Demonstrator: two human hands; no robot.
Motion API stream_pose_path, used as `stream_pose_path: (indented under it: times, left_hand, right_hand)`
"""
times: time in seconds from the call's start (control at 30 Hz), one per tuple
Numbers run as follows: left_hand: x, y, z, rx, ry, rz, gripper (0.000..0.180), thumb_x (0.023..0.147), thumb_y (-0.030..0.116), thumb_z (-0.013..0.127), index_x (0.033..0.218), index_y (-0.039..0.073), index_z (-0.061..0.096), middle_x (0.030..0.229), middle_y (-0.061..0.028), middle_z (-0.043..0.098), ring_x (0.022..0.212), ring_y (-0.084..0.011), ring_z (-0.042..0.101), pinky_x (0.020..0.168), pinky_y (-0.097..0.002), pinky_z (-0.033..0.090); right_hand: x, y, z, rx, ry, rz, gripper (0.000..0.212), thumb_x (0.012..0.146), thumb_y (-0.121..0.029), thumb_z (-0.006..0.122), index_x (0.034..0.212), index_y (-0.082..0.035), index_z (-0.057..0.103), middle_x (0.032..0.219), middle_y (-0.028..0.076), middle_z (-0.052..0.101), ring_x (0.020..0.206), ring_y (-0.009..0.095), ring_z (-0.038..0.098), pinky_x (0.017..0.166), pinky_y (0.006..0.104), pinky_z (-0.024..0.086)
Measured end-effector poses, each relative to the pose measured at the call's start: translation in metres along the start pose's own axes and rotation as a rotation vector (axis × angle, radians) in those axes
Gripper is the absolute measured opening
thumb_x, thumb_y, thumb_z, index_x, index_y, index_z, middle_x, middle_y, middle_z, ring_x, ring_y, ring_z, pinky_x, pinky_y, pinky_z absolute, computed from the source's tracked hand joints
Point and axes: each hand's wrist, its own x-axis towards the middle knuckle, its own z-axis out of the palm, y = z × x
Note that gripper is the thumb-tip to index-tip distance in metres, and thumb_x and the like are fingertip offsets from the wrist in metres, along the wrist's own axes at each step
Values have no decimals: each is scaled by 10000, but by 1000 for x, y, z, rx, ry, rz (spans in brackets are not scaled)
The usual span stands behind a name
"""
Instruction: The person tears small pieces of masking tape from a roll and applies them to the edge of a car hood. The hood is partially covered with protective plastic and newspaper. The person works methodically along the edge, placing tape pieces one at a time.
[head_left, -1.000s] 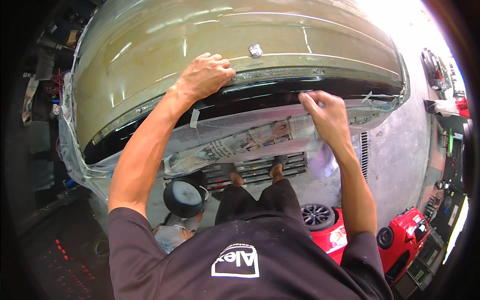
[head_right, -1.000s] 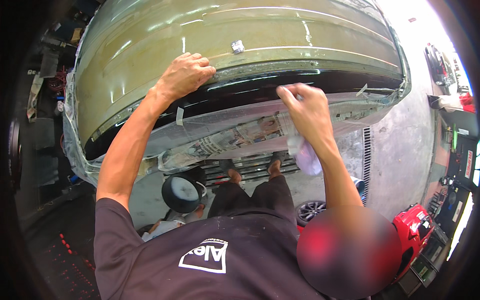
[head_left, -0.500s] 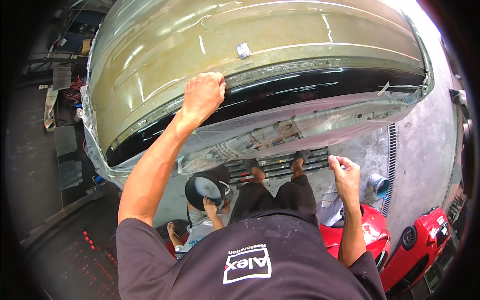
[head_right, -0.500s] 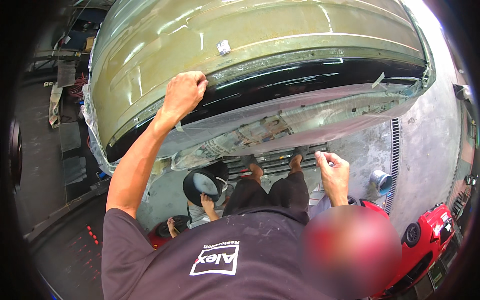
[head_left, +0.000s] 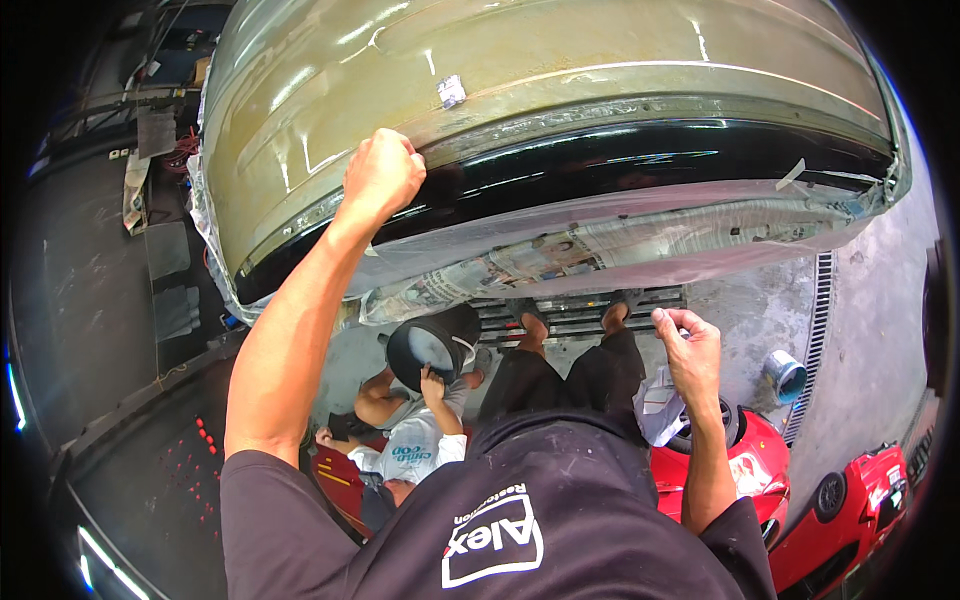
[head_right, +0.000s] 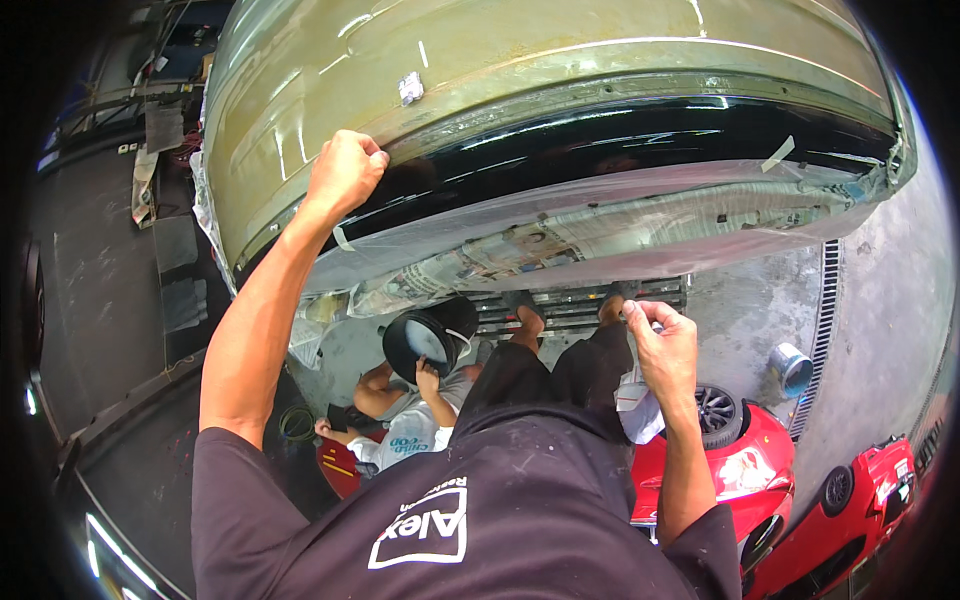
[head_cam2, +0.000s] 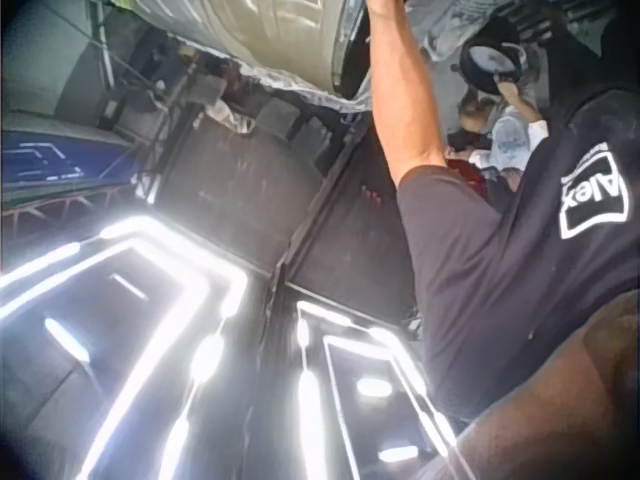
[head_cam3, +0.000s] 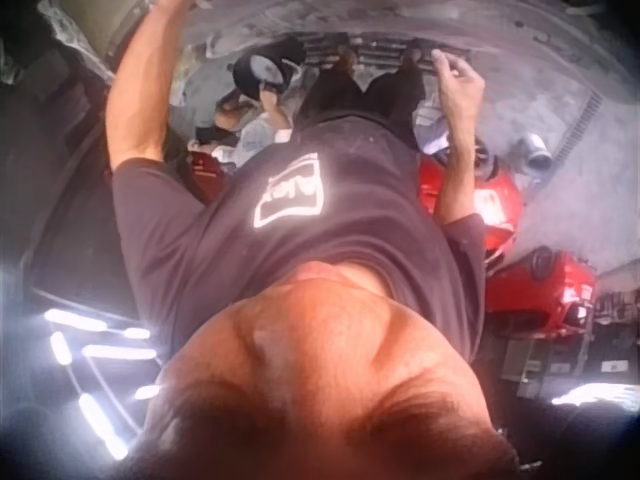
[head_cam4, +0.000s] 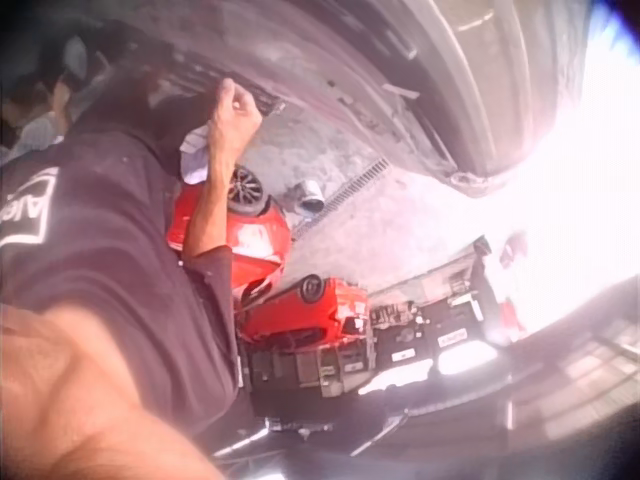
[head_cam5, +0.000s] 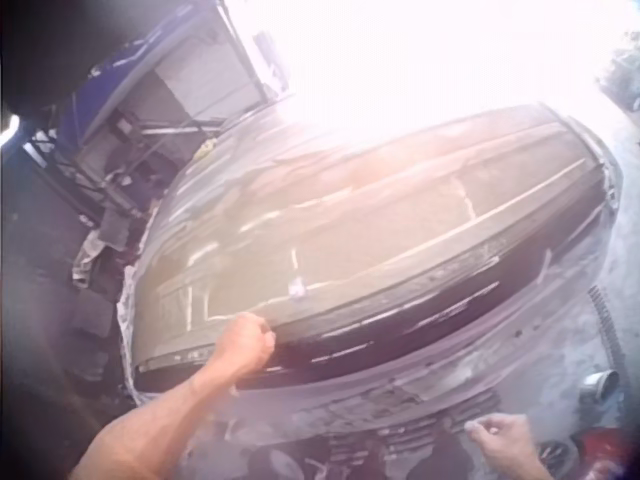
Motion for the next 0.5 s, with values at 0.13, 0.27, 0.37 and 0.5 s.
stream_pose_path:
  times: [0.13, 0.27, 0.37, 0.5]
  left_hand:
    - [14, -2, 2, -161, -128, -276, 146, 864, 142, 773, 820, 7, 742, 716, -86, 703, 603, -175, 616, 559, -373, 493]
    - [16, 6, 0, -395, -163, -554, 205, 868, 87, 775, 718, 37, 646, 626, -11, 580, 484, -87, 443, 405, -284, 265]
    - [14, 11, 5, -548, -144, -651, 191, 881, 87, 762, 737, 36, 647, 634, -10, 580, 486, -90, 444, 419, -275, 293]
    - [19, 17, 1, -577, -146, -744, 178, 913, 87, 741, 764, 42, 655, 639, -9, 574, 503, -91, 458, 432, -262, 325]
  right_hand:
    - [8, 4, -15, 23, -31, -2, 289, 1010, -258, 778, 1006, 31, 780, 795, -53, 645, 735, 39, 510, 651, 242, 425]
    - [12, 13, -36, 31, -55, 53, 300, 1011, -269, 778, 1007, 31, 779, 800, -46, 651, 736, 44, 520, 655, 241, 433]
    - [16, 28, -52, 43, -54, 59, 311, 1011, -281, 777, 1006, 30, 778, 808, -34, 661, 757, 54, 539, 686, 251, 446]
    - [18, 36, -61, 99, -56, 53, 314, 1009, -290, 778, 990, 23, 774, 810, -31, 661, 772, 62, 545, 711, 258, 447]
